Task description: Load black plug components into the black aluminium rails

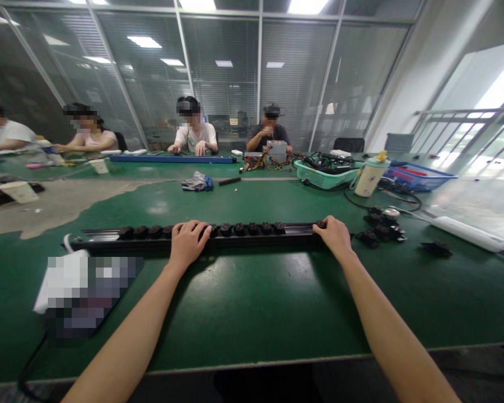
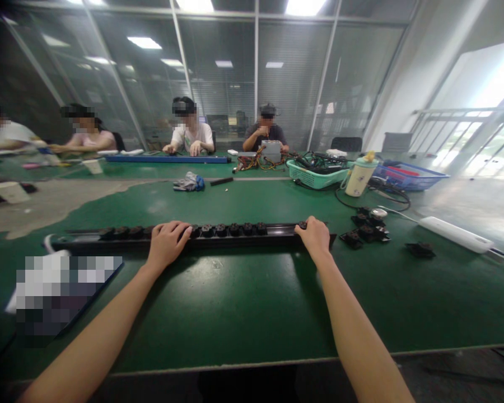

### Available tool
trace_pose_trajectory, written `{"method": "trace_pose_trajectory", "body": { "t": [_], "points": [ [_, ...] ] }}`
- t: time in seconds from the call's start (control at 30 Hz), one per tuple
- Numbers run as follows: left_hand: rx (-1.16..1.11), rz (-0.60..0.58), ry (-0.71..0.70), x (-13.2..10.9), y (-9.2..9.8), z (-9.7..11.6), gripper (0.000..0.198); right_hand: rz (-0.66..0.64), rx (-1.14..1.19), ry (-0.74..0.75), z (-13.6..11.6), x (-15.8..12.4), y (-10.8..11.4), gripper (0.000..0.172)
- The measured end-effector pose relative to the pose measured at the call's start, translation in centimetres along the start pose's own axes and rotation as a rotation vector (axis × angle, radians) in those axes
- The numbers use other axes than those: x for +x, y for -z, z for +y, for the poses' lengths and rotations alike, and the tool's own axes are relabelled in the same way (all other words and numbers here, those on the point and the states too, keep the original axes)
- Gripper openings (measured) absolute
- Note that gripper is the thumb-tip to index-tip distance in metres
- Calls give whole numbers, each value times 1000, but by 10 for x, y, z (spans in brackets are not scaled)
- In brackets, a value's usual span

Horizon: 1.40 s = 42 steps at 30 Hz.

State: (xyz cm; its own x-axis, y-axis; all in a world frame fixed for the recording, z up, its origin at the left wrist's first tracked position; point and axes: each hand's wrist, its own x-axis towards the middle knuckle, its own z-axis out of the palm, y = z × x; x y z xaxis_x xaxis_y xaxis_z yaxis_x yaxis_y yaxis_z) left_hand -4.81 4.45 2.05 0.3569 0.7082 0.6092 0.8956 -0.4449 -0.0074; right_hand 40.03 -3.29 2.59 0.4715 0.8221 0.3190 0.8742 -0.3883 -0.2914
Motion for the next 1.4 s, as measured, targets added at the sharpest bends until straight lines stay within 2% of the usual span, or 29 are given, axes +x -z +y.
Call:
{"method": "trace_pose_trajectory", "body": {
  "t": [0.57,1.0,1.4],
  "points": [
    [-24,-8,8,1,2,1,44,-19,-45,-16,-4,-1,4,32],
    [16,8,-7,0,2,2,44,-21,-32,-14,0,2,-3,30],
    [-8,5,3,1,2,2,45,-7,-87,41,0,3,-5,26]
  ]
}}
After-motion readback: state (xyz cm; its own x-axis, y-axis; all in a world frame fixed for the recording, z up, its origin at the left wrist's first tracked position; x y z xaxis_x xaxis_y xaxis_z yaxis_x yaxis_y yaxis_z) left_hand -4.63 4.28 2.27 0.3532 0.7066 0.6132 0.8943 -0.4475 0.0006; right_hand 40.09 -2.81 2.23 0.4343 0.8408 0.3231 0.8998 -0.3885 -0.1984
